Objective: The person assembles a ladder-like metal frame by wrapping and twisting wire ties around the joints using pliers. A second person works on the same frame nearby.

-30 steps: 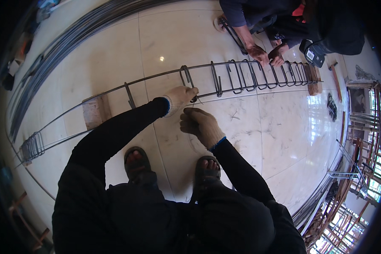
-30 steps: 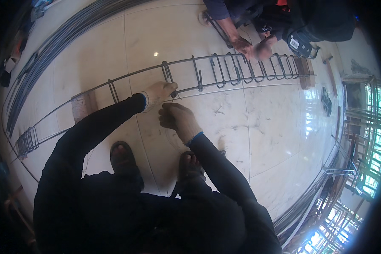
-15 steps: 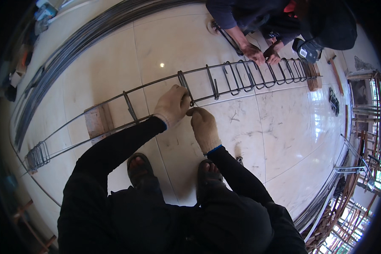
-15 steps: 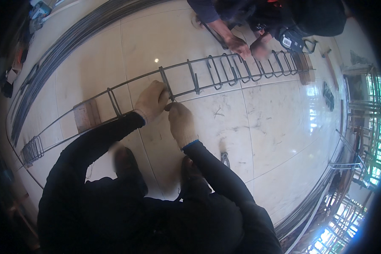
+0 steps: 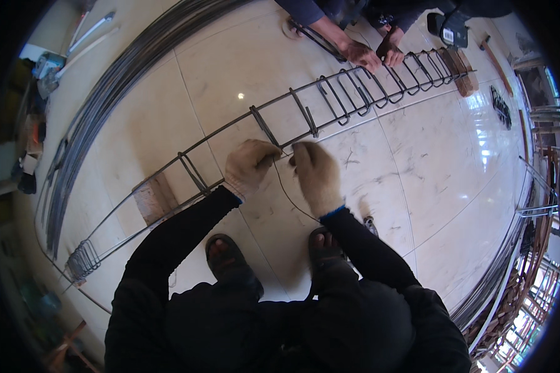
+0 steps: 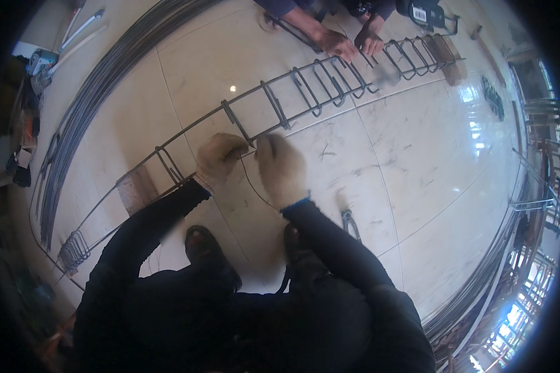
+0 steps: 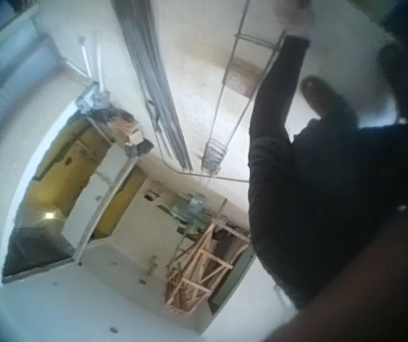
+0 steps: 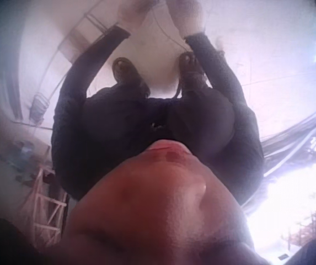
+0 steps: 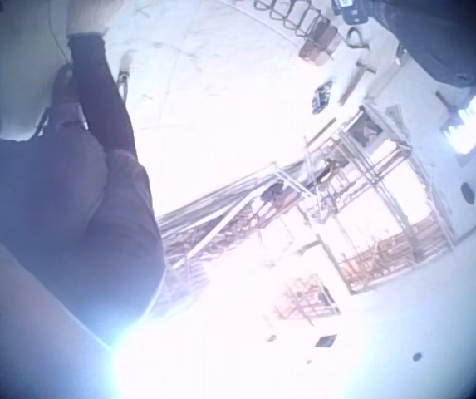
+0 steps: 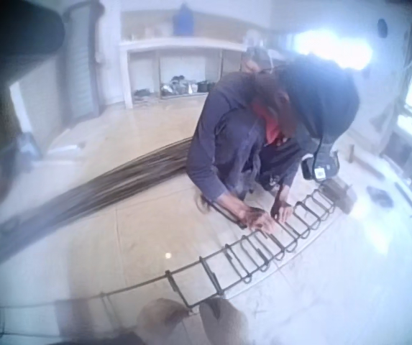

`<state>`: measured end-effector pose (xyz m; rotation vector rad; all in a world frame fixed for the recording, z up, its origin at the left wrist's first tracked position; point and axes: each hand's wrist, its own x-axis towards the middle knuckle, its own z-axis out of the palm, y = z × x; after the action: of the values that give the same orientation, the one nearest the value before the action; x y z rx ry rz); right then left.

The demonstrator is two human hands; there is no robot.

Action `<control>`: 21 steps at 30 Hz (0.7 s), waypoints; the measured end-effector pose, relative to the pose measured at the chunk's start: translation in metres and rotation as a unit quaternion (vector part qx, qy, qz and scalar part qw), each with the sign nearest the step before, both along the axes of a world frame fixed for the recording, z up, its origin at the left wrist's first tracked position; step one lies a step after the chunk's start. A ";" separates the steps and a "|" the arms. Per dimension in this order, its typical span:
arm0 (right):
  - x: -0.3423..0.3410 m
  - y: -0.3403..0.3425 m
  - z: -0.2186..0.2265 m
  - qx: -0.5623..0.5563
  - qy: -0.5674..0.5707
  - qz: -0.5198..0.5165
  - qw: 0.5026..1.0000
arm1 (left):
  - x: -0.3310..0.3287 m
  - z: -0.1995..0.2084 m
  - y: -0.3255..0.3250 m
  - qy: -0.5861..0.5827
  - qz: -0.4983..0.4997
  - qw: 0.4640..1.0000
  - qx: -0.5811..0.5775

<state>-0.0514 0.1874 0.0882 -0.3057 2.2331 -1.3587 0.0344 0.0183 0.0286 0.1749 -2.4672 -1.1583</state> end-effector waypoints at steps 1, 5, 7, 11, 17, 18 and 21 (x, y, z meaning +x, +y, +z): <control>-0.013 0.001 -0.005 0.009 0.080 0.005 0.997 | -0.003 0.006 0.003 -0.014 0.008 1.000 0.003; -0.044 -0.006 -0.003 0.083 -0.057 0.118 0.988 | -0.003 0.010 0.000 -0.027 0.004 1.000 0.003; -0.043 -0.007 -0.003 0.024 -0.187 0.091 0.978 | -0.004 0.009 -0.002 -0.048 -0.009 0.998 0.044; -0.039 -0.005 -0.019 -0.003 -0.210 0.093 0.973 | -0.003 0.002 -0.004 -0.069 0.004 0.993 0.093; -0.024 0.000 -0.045 -0.015 -0.022 0.104 0.994 | -0.010 0.005 0.002 -0.085 0.057 0.986 0.135; -0.019 -0.001 -0.045 -0.014 -0.010 0.096 0.995 | -0.010 0.004 0.001 -0.081 0.059 0.986 0.137; -0.007 -0.003 -0.047 -0.012 0.033 0.070 0.997 | -0.010 -0.001 0.001 -0.084 0.074 0.980 0.165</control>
<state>-0.0584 0.1849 0.0415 -0.5120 2.2056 -1.3193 0.0242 0.0196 0.0274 0.5635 -2.3337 -1.5329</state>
